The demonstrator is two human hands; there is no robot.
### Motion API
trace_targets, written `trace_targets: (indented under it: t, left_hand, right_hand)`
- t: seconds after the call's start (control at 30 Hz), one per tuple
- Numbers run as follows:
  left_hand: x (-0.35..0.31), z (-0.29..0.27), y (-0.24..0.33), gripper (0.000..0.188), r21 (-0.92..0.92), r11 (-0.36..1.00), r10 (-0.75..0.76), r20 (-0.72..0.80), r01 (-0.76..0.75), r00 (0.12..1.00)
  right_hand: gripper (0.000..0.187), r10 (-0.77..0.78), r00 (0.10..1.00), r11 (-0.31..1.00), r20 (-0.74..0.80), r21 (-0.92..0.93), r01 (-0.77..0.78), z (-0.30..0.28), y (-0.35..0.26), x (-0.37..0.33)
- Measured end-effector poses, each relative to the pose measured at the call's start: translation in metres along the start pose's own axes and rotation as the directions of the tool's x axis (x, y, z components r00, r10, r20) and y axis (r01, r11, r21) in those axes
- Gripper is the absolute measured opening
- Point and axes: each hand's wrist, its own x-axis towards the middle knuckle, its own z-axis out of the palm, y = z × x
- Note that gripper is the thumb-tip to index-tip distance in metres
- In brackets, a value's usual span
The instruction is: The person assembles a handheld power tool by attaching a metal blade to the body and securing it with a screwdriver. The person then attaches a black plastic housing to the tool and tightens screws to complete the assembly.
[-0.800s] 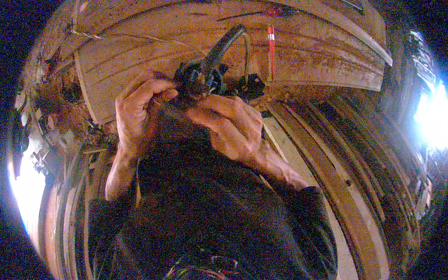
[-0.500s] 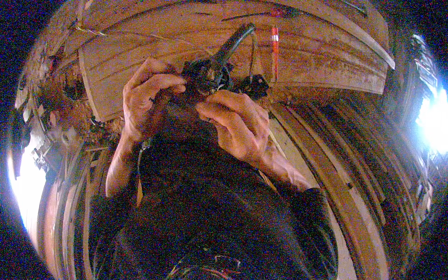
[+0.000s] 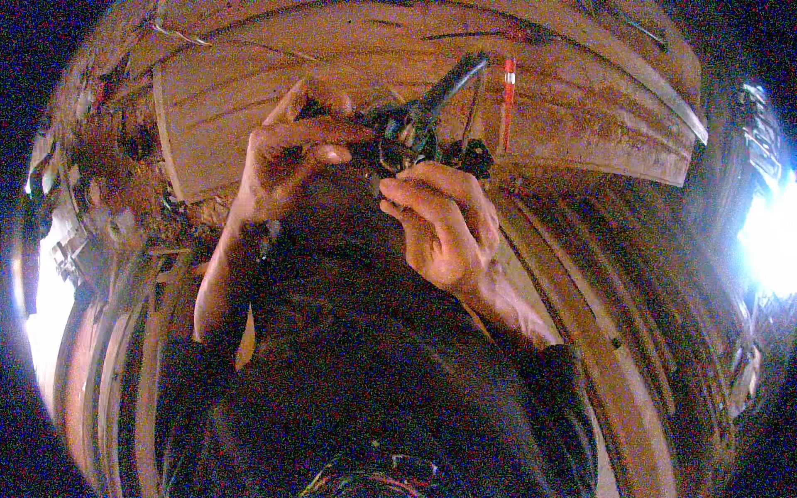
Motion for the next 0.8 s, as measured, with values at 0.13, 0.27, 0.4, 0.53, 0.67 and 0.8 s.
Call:
trace_targets:
  t: [0.13,0.27,0.4,0.53,0.67,0.8]
  left_hand:
    - [-0.003,-0.012,0.000,0.020,-0.087,0.996,0.009,0.083,-0.002,0.996]
    - [-0.006,-0.011,-0.002,0.020,-0.075,0.997,-0.016,0.102,0.024,0.995]
    - [-0.006,-0.007,-0.007,0.020,-0.053,0.998,0.026,0.063,-0.023,0.998]
    - [-0.006,-0.007,-0.005,0.018,-0.066,0.998,-0.009,0.046,0.012,0.999]
    - [-0.005,-0.005,-0.003,0.018,-0.029,0.999,0.028,0.021,-0.028,0.999]
    - [-0.002,-0.005,0.009,0.019,0.110,0.994,0.011,0.035,-0.015,0.999]
  right_hand:
    - [0.035,-0.024,1.000,1.000,-0.009,-0.001,0.024,0.005,-0.002,-0.007]
    - [0.024,-0.072,0.997,0.997,0.000,-0.021,0.072,0.005,0.000,-0.013]
    - [0.025,-0.050,0.999,0.999,-0.004,-0.013,0.050,0.005,0.000,-0.015]
    - [0.030,-0.025,1.000,1.000,0.006,-0.004,0.025,0.004,-0.003,-0.012]
    - [0.033,-0.012,1.000,1.000,0.003,0.015,0.011,0.003,-0.007,-0.011]
    - [0.034,-0.001,1.000,1.000,0.022,-0.017,0.002,0.000,-0.011,-0.010]
